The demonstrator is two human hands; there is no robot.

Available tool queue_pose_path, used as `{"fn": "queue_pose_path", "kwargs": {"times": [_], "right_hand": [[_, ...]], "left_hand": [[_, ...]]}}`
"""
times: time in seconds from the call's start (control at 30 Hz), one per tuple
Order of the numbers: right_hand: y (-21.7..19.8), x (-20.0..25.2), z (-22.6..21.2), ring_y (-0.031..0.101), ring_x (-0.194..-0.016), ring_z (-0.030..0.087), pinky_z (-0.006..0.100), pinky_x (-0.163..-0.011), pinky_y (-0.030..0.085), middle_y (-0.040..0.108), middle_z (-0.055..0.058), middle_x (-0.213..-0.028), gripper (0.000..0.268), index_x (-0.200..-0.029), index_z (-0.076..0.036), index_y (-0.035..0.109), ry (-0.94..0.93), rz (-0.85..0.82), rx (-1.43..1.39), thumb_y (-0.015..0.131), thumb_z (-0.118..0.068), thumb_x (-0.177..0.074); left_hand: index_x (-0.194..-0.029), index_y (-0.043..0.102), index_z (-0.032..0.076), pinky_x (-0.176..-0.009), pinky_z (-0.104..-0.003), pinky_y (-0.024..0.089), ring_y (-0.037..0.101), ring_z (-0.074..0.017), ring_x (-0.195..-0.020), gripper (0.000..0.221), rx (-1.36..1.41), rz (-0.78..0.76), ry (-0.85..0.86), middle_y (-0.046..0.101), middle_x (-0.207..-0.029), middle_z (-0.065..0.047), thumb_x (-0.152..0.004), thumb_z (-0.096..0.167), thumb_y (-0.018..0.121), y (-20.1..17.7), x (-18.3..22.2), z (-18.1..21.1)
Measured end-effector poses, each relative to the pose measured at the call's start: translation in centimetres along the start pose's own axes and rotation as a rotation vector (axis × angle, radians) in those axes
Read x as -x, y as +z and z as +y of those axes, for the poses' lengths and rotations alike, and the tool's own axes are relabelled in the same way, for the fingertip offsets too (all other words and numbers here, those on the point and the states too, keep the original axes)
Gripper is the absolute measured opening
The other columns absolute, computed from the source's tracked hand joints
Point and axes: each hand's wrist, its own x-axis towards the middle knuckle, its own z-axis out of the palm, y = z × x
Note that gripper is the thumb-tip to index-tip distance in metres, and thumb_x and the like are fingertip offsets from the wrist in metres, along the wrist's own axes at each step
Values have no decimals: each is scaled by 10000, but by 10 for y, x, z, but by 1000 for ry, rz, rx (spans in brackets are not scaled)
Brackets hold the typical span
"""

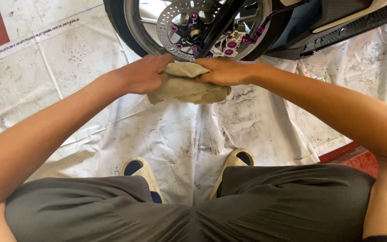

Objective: The person cleans the front wheel and brake disc of a motorcycle using a cloth. They wipe the disc and surrounding components, then wring out the cloth before continuing to clean the wheel area.

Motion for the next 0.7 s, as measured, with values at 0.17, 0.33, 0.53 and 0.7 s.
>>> {"fn": "queue_pose_path", "kwargs": {"times": [0.17, 0.33, 0.53, 0.7], "right_hand": [[2, -4, -7, 665, -1015, 560, 623, -879, 527, 682, 324, -1031, 1042, -1468, -7, 249, -162, -35, 451, 924, -168, -690], [19, 0, 1, 695, -818, 473, 543, -656, 575, 594, 208, -991, 506, -1257, -17, 360, -305, 261, 797, 657, -57, -849], [9, 19, -13, 623, -777, 230, 296, -561, 557, 517, 60, -875, 146, -1144, -43, 565, -651, 669, 1318, 592, -82, -1006], [2, 12, -28, 538, -648, 215, 295, -547, 468, 439, 31, -746, 142, -956, -63, 579, -1029, 738, 1290, 559, -133, -1078]], "left_hand": [[-1547, 353, 245, -983, -679, 487, 625, -520, -1178, 1100, -209, -141, -185, 633, -1322, -221, -673, 754, 785, -1, 3, 34], [-1329, 563, 194, -761, -577, 563, 730, -476, -877, 525, -311, -87, -166, 732, -938, -206, -864, 391, 705, 16, -11, -8], [-1097, 736, 92, -763, -506, 544, 705, -420, -851, 383, 65, -276, -217, 736, -881, -211, -833, 366, 690, 2, 3, 12], [-1008, 799, 4, -795, -398, 616, 770, -253, -806, 441, 718, -586, -271, 806, -891, -157, -701, 316, 847, 1, 8, 17]]}}
